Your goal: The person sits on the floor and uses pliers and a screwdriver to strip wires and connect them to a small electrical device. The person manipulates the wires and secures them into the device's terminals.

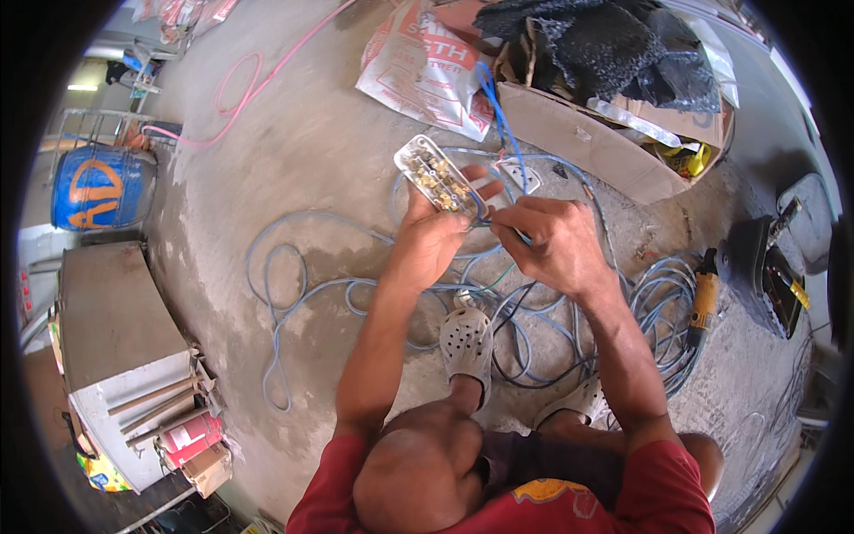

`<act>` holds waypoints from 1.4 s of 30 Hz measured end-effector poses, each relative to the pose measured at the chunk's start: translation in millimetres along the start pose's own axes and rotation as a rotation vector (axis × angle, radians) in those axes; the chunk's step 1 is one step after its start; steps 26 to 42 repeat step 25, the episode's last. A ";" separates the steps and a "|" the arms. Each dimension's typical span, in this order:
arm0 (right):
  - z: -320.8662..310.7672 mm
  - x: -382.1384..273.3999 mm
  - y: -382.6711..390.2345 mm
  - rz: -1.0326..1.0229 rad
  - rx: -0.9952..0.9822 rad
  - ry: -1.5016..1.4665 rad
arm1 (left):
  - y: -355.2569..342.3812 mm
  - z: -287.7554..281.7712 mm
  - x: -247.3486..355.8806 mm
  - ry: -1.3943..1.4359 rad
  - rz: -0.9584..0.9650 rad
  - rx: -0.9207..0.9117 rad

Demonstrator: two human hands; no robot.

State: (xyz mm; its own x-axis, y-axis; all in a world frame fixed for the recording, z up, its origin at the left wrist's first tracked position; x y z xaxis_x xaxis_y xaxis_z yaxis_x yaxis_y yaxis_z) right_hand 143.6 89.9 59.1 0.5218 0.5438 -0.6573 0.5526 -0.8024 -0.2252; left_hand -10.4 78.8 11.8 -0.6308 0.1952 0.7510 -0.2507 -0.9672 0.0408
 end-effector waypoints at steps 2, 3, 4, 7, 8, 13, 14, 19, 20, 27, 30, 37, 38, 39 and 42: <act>-0.1 -6.7 -1.8 -0.120 0.009 0.007 | -0.5 -12.4 0.3 0.140 -0.048 -0.047; 4.1 -8.1 -2.0 -0.134 -0.021 0.025 | 0.9 -16.2 -0.2 0.132 -0.065 -0.011; 8.2 -9.3 -2.3 -0.147 -0.050 0.042 | 4.9 -17.1 -1.1 0.058 -0.065 0.020; 19.4 -16.0 -2.4 -0.177 -0.087 0.085 | 16.3 -15.3 -4.4 -0.072 -0.073 0.102; 22.7 -17.7 -2.3 -0.184 -0.091 0.098 | 19.2 -15.3 -4.4 -0.053 -0.081 0.124; 15.7 -17.6 -3.9 -0.183 0.022 0.013 | 23.2 -8.7 -4.8 -0.002 -0.083 0.101; 15.3 -17.4 -3.6 -0.175 0.028 0.007 | 22.4 -12.2 -4.9 0.032 -0.076 0.089; 11.0 -4.5 -2.7 -0.164 0.030 0.078 | 15.3 -15.6 -16.1 0.000 -0.148 0.024; 11.1 -2.2 -2.3 -0.159 0.008 0.085 | 14.9 -11.1 -13.7 -0.026 -0.129 0.008; 2.1 -3.5 -2.8 -0.209 0.082 0.128 | 12.7 -11.6 -23.4 -0.087 -0.124 -0.018; 2.1 -3.5 -2.8 -0.209 0.082 0.128 | 12.7 -11.6 -23.4 -0.087 -0.124 -0.018; 2.1 -3.5 -2.8 -0.209 0.082 0.128 | 12.7 -11.6 -23.4 -0.087 -0.124 -0.018; 2.1 -3.5 -2.8 -0.209 0.082 0.128 | 12.7 -11.6 -23.4 -0.087 -0.124 -0.018; 2.1 -3.5 -2.8 -0.209 0.082 0.128 | 12.7 -11.6 -23.4 -0.087 -0.124 -0.018; 2.1 -3.5 -2.8 -0.209 0.082 0.128 | 12.7 -11.6 -23.4 -0.087 -0.124 -0.018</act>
Point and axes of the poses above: each hand's wrist, its own y-axis away from the middle knuckle, its own z-axis out of the palm, x = y × z, the point moved 6 cm from there along -y, towards the middle knuckle, and after that the axes turned 6 degrees about -x, right-handed, at the moved point
